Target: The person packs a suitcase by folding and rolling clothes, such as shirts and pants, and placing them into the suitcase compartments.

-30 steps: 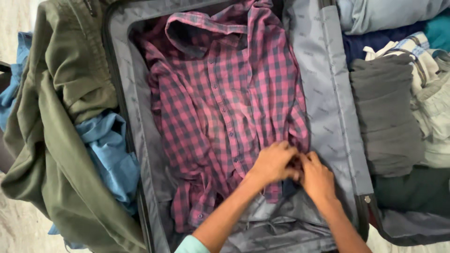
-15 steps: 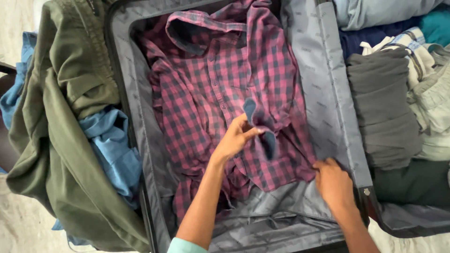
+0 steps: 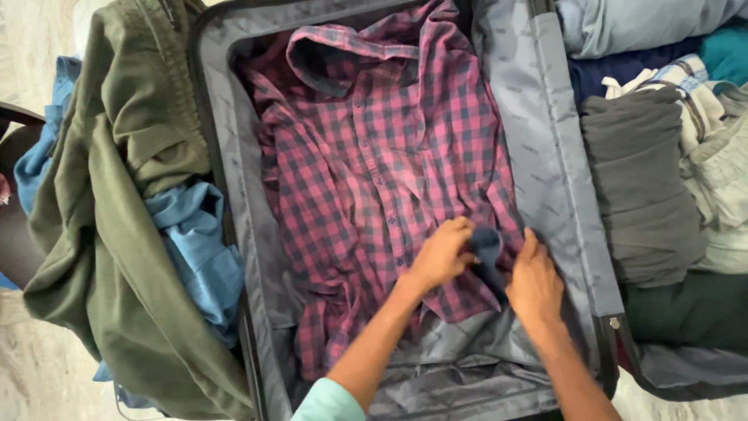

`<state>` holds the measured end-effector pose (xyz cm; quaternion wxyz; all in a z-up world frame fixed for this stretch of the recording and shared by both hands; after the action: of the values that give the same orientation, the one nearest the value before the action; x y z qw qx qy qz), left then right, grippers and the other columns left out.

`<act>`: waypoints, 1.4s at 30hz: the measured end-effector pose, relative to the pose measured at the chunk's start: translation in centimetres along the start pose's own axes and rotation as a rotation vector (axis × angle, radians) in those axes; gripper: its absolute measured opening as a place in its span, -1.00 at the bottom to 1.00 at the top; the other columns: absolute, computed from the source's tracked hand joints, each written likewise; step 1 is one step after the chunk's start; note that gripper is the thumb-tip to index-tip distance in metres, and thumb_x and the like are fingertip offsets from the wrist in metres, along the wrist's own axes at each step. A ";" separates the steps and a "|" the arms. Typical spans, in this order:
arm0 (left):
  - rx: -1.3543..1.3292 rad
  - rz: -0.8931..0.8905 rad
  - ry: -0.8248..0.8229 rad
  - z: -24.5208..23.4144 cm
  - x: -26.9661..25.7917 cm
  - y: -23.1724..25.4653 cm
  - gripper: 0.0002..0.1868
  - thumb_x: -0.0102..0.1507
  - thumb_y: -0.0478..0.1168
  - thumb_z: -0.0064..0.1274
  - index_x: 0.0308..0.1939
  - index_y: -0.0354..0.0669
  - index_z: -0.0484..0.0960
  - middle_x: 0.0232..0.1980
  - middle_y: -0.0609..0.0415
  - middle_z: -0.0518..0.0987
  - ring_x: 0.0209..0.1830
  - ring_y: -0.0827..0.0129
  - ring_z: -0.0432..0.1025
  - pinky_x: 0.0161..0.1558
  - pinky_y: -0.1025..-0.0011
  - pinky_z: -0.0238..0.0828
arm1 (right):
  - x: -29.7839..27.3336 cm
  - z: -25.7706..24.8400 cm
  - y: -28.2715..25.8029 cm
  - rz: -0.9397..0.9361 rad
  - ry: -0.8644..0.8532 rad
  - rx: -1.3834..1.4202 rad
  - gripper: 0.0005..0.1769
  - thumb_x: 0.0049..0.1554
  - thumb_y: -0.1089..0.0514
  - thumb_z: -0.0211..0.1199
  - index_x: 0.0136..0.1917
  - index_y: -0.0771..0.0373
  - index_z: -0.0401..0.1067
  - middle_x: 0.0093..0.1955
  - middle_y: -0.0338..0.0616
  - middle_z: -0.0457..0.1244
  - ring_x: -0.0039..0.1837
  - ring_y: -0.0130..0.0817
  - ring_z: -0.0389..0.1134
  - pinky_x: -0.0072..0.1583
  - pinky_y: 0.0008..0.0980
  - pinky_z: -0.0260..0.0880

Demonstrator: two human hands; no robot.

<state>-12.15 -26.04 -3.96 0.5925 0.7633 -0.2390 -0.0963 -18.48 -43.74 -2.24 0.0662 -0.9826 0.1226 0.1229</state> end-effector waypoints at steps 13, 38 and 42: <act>0.213 -0.108 -0.014 -2.0 5.5 -4.3 -0.69 0.22 -0.36 0.02 0.05 -0.18 0.60 -0.04 -0.17 0.66 -0.02 -0.07 0.57 0.00 0.10 0.50 | -1.3 1.5 -0.6 0.069 -0.020 0.663 -0.18 -0.08 0.00 0.53 0.30 0.35 0.24 0.04 0.28 0.36 0.04 0.20 0.43 0.02 0.00 0.43; -0.231 0.298 0.404 -17.8 18.0 -4.3 -0.22 0.19 -0.60 -0.09 0.52 -0.18 0.29 0.58 0.03 0.32 0.69 0.27 0.11 0.71 0.35 -0.15 | -5.2 -2.6 -9.5 -0.370 -0.206 0.283 -0.13 -0.05 0.39 0.22 0.50 -0.15 0.33 0.07 -0.22 0.22 -0.01 -0.12 0.40 -0.08 -0.12 0.43; -0.218 -0.012 0.525 -20.6 12.7 -10.0 -0.21 0.11 -0.64 -0.15 0.45 -0.19 0.35 0.51 -0.05 0.35 0.62 0.19 0.15 0.59 0.29 -0.08 | -5.9 -1.4 -12.6 -0.526 -0.412 0.364 -0.15 -0.02 0.29 0.26 0.53 -0.04 0.20 0.23 -0.15 0.17 0.08 -0.05 0.38 -0.02 -0.08 0.43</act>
<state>10.25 -12.58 -6.02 0.7122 0.6952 -0.0611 0.0758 -20.50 -30.48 1.86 0.2923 -0.9074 -0.1296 0.2728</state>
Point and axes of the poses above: each hand's wrist, its own x-axis towards the middle knuckle, its own z-axis out of the palm, y = z × x, the point moved 6 cm from there along x, towards the middle knuckle
